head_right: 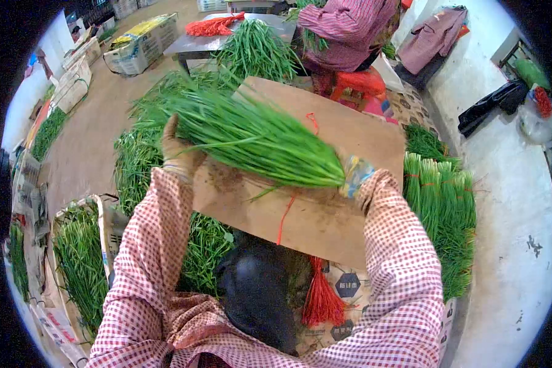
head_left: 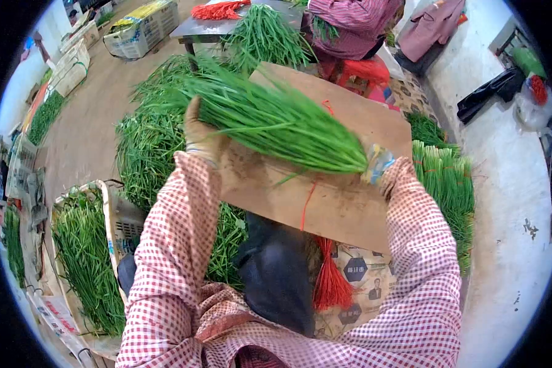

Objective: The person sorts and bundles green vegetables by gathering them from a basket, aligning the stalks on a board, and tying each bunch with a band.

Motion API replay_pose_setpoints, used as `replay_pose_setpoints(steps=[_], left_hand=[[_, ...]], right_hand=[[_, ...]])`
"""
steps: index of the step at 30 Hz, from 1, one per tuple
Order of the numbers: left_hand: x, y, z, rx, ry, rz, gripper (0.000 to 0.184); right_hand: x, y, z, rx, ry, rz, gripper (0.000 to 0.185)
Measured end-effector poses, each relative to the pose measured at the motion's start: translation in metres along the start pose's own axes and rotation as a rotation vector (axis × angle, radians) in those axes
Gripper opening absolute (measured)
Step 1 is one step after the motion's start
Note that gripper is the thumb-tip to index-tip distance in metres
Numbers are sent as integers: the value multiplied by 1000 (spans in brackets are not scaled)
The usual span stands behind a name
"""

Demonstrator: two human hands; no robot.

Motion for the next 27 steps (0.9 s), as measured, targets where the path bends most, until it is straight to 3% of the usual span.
replay_pose_setpoints(steps=[2,4,7,9,10,11,14,16,20,23,27], left_hand=[[-12,-3,-21,157,-58,-140,62],[-21,-20,-81,579,233,-388,60],[-18,-29,-136,726,402,-379,47],[-48,9,-154,1136,841,-148,36],[-81,45,-111,1170,790,66,28],[-96,51,-63,1275,594,215,22],[-167,57,85,1814,174,1032,30],[-185,43,136,1943,151,1221,23],[-191,17,169,2060,212,1232,30],[-195,3,176,2234,142,1241,42],[-191,-1,174,2174,114,1227,45]], right_hand=[[-9,9,0,1,-16,10,83],[-16,18,2,13,-38,16,84],[-22,31,3,6,-42,24,85],[-25,36,1,-2,-49,23,86],[-26,38,1,-4,-53,23,87],[-27,40,0,0,-53,24,87],[-29,32,-7,9,-52,5,89],[-32,22,-12,43,-48,-9,90],[-44,12,-5,122,-75,-9,92],[-53,23,2,81,-71,10,94],[-64,31,-28,-49,14,8,96]])
Point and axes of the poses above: each hand's wrist, its own x-axis towards the middle knuckle, its own y-axis out of the palm, z = x × y, the point moved 8 cm from there along x, towards the middle knuckle, and after that the axes turned 3 degrees about y, right-handed, at the moved point
